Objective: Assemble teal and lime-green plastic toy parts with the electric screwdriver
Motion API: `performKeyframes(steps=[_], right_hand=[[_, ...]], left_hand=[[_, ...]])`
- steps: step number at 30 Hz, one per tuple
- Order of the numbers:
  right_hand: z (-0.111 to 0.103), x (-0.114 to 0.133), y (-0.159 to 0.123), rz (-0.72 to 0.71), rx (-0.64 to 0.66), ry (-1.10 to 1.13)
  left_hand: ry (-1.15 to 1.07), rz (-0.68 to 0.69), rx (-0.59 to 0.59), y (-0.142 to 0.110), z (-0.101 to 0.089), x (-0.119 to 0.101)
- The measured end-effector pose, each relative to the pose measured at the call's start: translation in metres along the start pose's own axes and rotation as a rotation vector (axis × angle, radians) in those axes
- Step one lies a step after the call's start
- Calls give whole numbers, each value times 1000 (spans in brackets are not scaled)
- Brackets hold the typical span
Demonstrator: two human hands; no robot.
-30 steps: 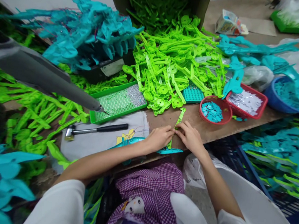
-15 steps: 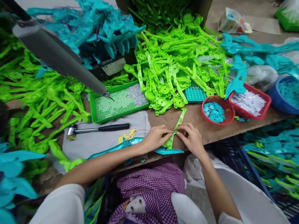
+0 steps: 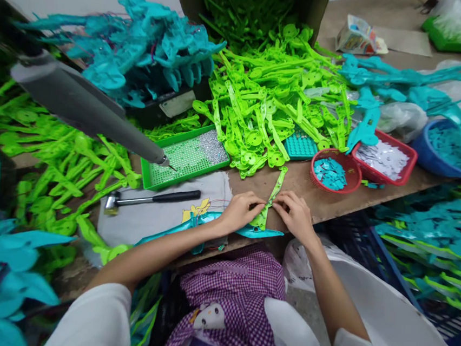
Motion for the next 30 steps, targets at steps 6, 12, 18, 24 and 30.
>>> performKeyframes(steps=[6, 12, 18, 24, 30], right_hand=[[2, 1, 2, -39, 14, 60], [8, 3, 11, -131, 159, 19], [11, 3, 21, -168, 282, 6], [15, -8, 26, -56, 352, 49], [19, -9, 41, -65, 498, 123]], left_hand=[[50, 47, -14, -3, 1, -6], [122, 50, -8, -4, 4, -4], [355, 137, 28, -10, 16, -12], [518, 254, 48, -13, 27, -22], [490, 237, 45, -12, 25, -22]])
Point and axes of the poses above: each hand's wrist, its own y-axis towards the middle knuckle, its own z-axis out of the palm, x = y × z, the point moved 10 cm from there along y, towards the middle knuckle, and after that the axes turned 7 degrees about -z, right-handed, at the moved point
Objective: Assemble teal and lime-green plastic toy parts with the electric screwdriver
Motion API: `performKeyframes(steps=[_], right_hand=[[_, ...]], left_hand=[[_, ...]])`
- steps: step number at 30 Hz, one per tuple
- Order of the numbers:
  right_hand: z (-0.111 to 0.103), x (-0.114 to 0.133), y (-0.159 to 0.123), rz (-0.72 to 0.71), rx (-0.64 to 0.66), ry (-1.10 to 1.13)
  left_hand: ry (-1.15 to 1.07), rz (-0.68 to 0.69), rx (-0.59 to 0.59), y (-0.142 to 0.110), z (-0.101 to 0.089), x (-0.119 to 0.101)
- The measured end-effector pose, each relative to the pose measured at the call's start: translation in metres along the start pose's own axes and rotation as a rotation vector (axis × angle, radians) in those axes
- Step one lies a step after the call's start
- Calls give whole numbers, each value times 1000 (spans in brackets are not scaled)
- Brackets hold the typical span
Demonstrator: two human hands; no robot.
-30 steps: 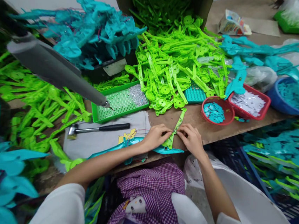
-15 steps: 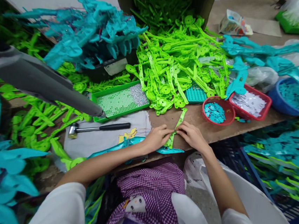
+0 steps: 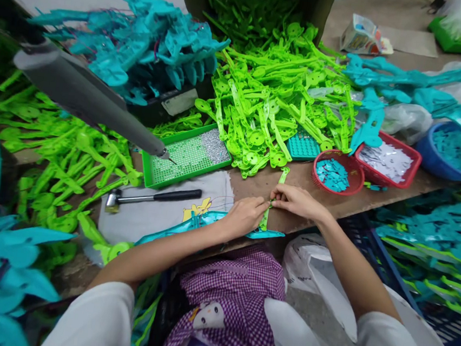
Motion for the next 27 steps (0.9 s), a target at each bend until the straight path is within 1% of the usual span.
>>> performKeyframes(steps=[2, 4, 9, 12, 14, 17, 19, 21, 23, 25, 27], right_hand=[[2, -1, 7, 8, 70, 3], [4, -4, 12, 47, 122, -15], [8, -8, 19, 135, 187, -113], [10, -7, 16, 154, 183, -87], [8, -5, 12, 153, 135, -36], [4, -4, 7, 142, 72, 3], [6, -4, 7, 139, 93, 23], [9, -4, 9, 140, 125, 33], [9, -4, 11, 151, 139, 11], [6, -5, 12, 180, 126, -43], [2, -5, 12, 211, 94, -99]], left_hand=[[-14, -23, 12, 0, 1, 2], [-42, -46, 23, 0, 2, 5], [-158, -126, 14, -1, -2, 14], [-189, -148, -26, -3, -11, 14], [-208, -168, -42, -4, -17, 13], [-240, -210, -6, -2, -16, 12], [-239, -224, 25, 0, -14, 10], [-180, -201, 49, 0, -12, 3], [-76, -144, 75, -4, -10, -6], [18, -93, 106, -11, -8, -13], [57, -63, 133, -17, -7, -16]])
Point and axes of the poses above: each hand's wrist, its own y-axis towards the middle knuckle, its own z-axis out of the palm, x = y × z, the point moved 10 cm from there along y, towards the middle knuckle, and after that the axes turned 7 degrees about -z, right-handed, at the moved point
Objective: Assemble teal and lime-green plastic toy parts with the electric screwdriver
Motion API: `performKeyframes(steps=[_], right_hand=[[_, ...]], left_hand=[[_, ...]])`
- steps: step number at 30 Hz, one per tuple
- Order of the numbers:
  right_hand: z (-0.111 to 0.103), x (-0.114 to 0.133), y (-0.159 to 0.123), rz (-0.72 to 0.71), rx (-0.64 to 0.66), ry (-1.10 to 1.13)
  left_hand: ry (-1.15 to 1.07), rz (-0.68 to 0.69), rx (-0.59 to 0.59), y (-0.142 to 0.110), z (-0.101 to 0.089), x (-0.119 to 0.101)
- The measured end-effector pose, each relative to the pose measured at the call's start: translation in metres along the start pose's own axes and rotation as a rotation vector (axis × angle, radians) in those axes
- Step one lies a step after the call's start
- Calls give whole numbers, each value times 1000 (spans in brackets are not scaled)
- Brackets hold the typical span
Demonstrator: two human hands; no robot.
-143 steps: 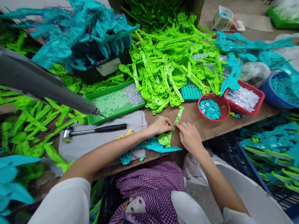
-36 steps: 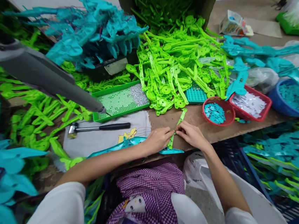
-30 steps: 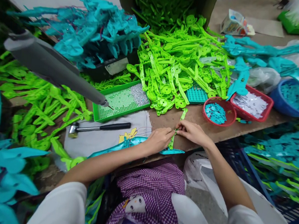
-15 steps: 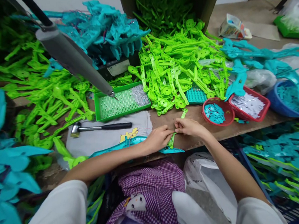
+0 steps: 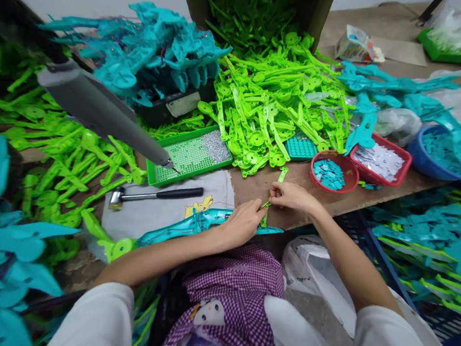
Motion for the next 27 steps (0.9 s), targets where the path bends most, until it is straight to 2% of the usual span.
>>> performKeyframes(steps=[8, 17, 27], right_hand=[[5, 1, -5, -36, 26, 73], [9, 0, -3, -91, 22, 69], [9, 1, -6, -29, -3, 7]], left_hand=[[-45, -9, 112, 0, 2, 2], [-142, -12, 163, 3, 2, 11], [-168, 6, 94, 3, 3, 12]])
Point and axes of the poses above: each hand's wrist, its own y-axis towards the middle knuckle, its own z-axis out of the palm, x = y × z, the point moved 10 cm from there along y, towards the middle knuckle, and after that the axes turned 7 degrees about -z, right-handed, at the moved point
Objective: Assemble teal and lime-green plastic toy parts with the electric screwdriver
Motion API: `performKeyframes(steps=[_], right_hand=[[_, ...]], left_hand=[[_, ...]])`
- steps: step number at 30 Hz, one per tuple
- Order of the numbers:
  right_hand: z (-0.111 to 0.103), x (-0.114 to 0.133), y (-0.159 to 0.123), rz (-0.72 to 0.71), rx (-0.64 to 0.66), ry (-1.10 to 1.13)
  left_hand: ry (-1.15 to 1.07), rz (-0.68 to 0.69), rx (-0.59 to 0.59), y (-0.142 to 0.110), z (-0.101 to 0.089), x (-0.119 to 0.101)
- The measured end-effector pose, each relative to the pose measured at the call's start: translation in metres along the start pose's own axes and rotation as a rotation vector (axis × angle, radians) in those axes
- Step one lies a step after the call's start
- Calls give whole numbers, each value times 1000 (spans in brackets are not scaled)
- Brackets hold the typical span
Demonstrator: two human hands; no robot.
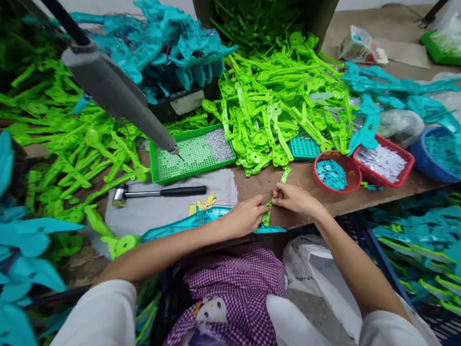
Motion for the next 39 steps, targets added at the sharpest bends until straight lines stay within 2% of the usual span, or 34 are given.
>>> performKeyframes(steps=[5, 8, 13, 25, 27, 29, 32, 35, 39], right_hand=[[-2, 2, -4, 29, -25, -28], [-4, 5, -5, 27, -26, -33], [-5, 5, -7, 51, -33, -33], [-5, 7, -13, 34, -85, -64], [-6, 16, -19, -8, -141, -100], [-4, 32, -28, -106, -218, -170], [11, 55, -42, -274, -291, -263], [25, 59, -52, -334, -324, -306], [35, 57, -60, -388, -330, -369]], left_hand=[[6, -13, -55, -11, -6, 5], [28, -30, -40, -16, -5, 13], [104, 16, -38, -14, -4, 16], [252, 56, 40, -17, -1, 5], [225, 49, 58, -16, -2, 6], [176, 31, 66, -15, -4, 9], [124, 22, 56, -15, -5, 12], [109, 25, 40, -15, -4, 17], [99, 29, 53, -15, -2, 21]])
Point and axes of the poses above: each hand's wrist, its own y-axis towards the middle knuckle, its own z-axis out of the palm, x = y × z, the point moved 10 cm from there along y, towards the middle knuckle, and after that the axes turned 7 degrees about -z, right-handed, at the moved point
